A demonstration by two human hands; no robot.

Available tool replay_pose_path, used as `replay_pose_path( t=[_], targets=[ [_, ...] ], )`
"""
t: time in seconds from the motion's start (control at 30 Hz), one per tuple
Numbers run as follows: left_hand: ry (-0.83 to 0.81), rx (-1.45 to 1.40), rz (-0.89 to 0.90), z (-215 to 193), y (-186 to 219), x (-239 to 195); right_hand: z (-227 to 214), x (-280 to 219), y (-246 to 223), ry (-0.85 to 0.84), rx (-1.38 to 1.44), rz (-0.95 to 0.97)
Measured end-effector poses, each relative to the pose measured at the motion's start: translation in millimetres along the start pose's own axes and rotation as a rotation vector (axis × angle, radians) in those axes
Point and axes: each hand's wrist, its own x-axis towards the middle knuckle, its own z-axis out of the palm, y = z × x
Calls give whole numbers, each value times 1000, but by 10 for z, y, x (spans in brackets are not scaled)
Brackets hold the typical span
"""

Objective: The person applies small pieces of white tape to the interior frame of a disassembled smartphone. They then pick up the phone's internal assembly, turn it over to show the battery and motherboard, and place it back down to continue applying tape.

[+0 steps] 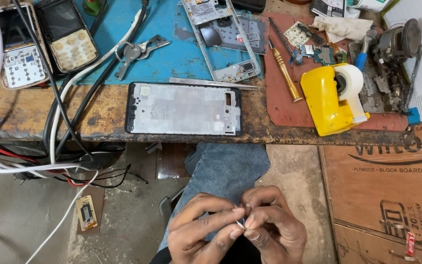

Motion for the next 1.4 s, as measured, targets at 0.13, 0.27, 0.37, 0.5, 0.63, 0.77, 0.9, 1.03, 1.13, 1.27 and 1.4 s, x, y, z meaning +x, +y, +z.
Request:
replay_pose_path(
  t=[0.13,0.27,0.37,0.5,0.63,0.77,0.9,1.03,1.13,1.27,1.4],
  targets=[
    [-7,-50,-66,-22,-29,-40,27,54,-12,-5,-12,-9],
    [11,-136,-115,-25,-72,-58,147,179,-110,-15,-65,45],
    [147,-124,-197,0,-67,-73,340,173,-107,367,-2,38],
    [140,-63,-125,0,-92,-39,293,57,-132,277,-523,18],
    [107,-50,-105,25,-97,-29,245,24,-17,255,-466,-59],
    [48,-44,-75,9,-91,-9,212,117,-88,124,-474,-125],
    [22,-58,-175,-11,-105,3,188,225,-161,65,-730,-251],
    [-7,-18,-144,-6,-108,39,183,279,-127,69,-809,-318],
    [23,7,-205,-23,-105,43,201,232,-84,106,-589,-217],
    [78,-40,-237,-91,-168,70,155,151,-45,181,-391,-105],
    [-13,-301,-282,-157,-184,39,28,190,0,35,-242,-89]
  ],
)
